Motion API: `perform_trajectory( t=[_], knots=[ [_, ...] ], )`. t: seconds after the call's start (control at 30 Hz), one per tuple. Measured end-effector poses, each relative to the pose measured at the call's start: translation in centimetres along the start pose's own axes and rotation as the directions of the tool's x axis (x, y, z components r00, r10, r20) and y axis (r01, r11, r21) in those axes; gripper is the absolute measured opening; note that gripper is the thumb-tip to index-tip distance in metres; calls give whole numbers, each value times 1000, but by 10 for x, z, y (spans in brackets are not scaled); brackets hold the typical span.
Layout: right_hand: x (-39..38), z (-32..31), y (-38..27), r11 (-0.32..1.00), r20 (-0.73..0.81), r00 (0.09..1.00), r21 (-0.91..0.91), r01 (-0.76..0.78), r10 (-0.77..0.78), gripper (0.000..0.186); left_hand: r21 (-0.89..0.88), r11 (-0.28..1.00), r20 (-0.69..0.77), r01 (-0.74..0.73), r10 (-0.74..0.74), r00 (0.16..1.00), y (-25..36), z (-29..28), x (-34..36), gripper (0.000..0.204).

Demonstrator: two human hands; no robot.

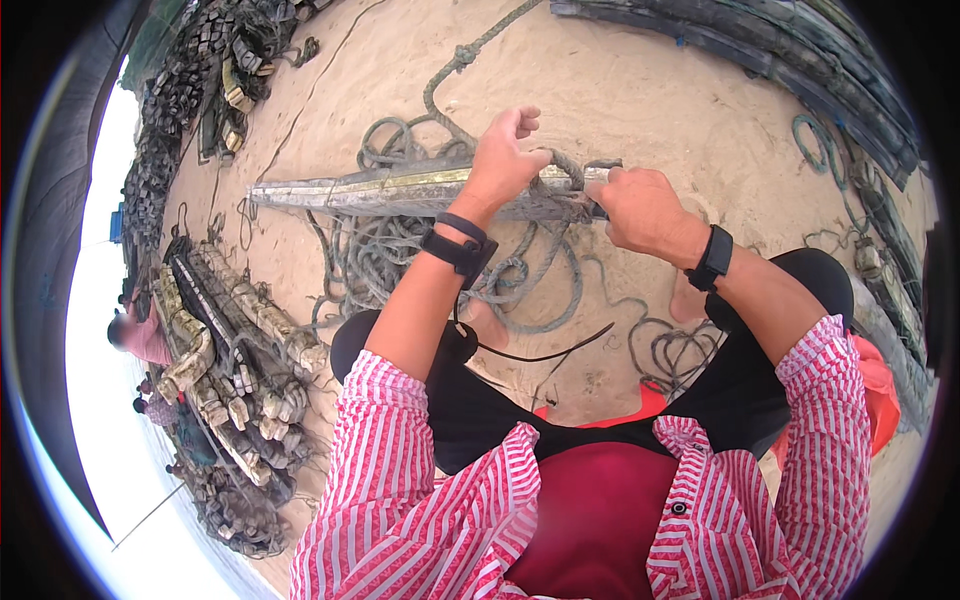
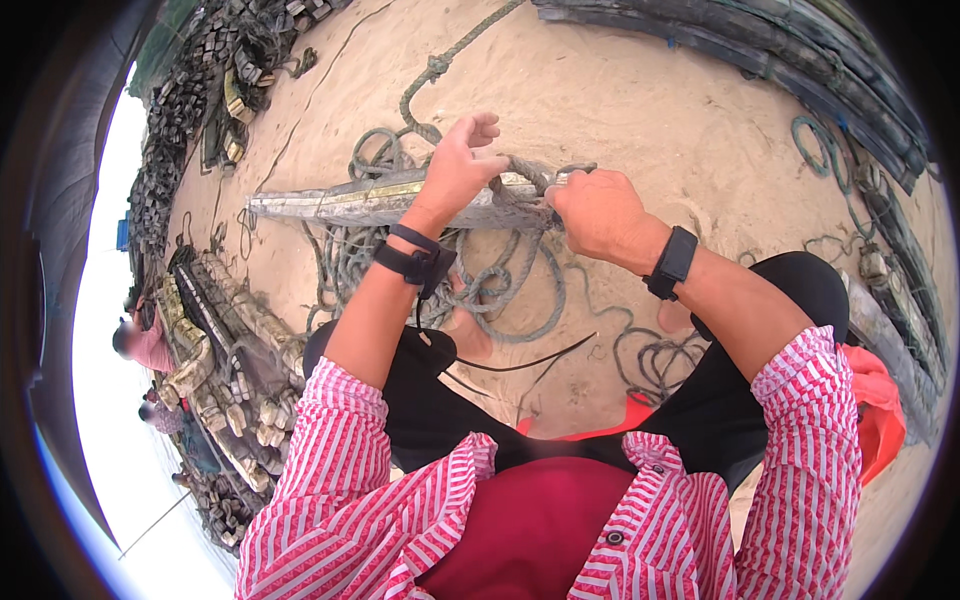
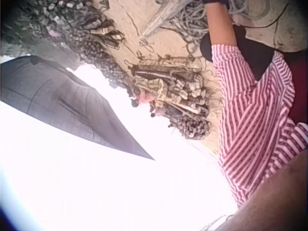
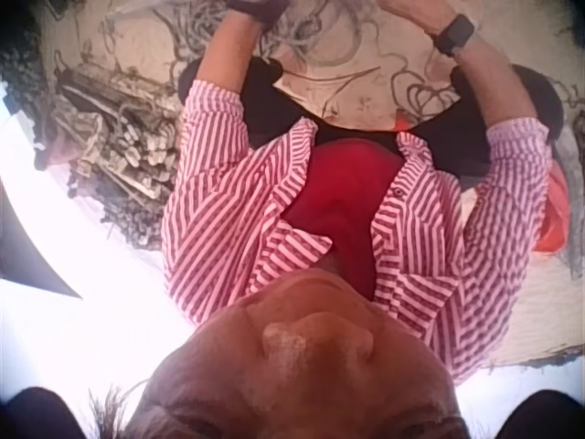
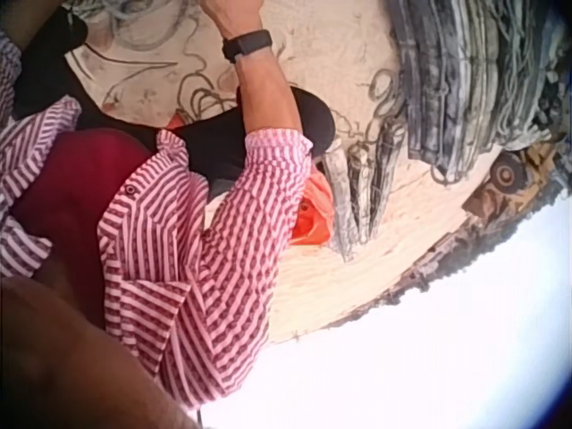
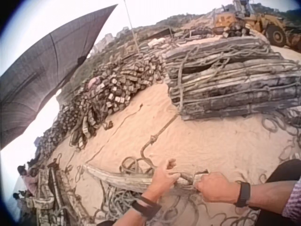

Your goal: Using pliers to untie and remove ropes from a long concrete or wooden post.

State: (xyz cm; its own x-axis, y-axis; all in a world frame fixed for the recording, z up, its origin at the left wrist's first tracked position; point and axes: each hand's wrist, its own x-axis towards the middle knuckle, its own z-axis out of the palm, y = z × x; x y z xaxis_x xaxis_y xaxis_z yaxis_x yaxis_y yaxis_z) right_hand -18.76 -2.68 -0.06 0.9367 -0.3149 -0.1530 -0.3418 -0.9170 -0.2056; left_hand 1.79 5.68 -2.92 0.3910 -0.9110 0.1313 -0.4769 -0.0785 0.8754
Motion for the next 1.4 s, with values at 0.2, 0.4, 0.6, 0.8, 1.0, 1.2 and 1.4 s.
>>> perform_trajectory(
  t=[0.2, 0.4, 0.6, 0.8, 1.0, 1.2, 1.4],
  knots=[
    [-7, 17, -2, 1000, -101, 995, 6, 27, -27, 24, 397, 915, 386, -71, -96, 918, 5, -3, -2, 43],
    [3, 16, 25, 953, -10, 987, 260, -153, 161, 36, -580, 628, 117, 518, -565, 817, -23, -1, -9, 27],
    [11, 17, 23, 808, 185, 964, 528, -262, 191, 43, -790, 426, 76, 440, -645, 760, -51, 8, -28, 24],
    [-3, 29, 5, 999, -68, 998, 52, 8, -5, 30, 332, 943, -370, 36, 95, 924, -18, 12, -18, 21],
    [-10, 44, -4, 981, -179, 970, -126, 145, -166, 24, -58, 998, 349, -6, 25, 937, 26, 32, -27, 36],
    [-22, 47, -2, 974, -174, 969, -172, 147, -177, 25, 567, 747, 392, -348, 127, 911, -18, 21, -25, 43],
    [-17, 40, 11, 989, -114, 989, -121, 82, -96, 29, 683, 696, 582, -221, -335, 741, -45, -2, -48, 46]
  ],
)
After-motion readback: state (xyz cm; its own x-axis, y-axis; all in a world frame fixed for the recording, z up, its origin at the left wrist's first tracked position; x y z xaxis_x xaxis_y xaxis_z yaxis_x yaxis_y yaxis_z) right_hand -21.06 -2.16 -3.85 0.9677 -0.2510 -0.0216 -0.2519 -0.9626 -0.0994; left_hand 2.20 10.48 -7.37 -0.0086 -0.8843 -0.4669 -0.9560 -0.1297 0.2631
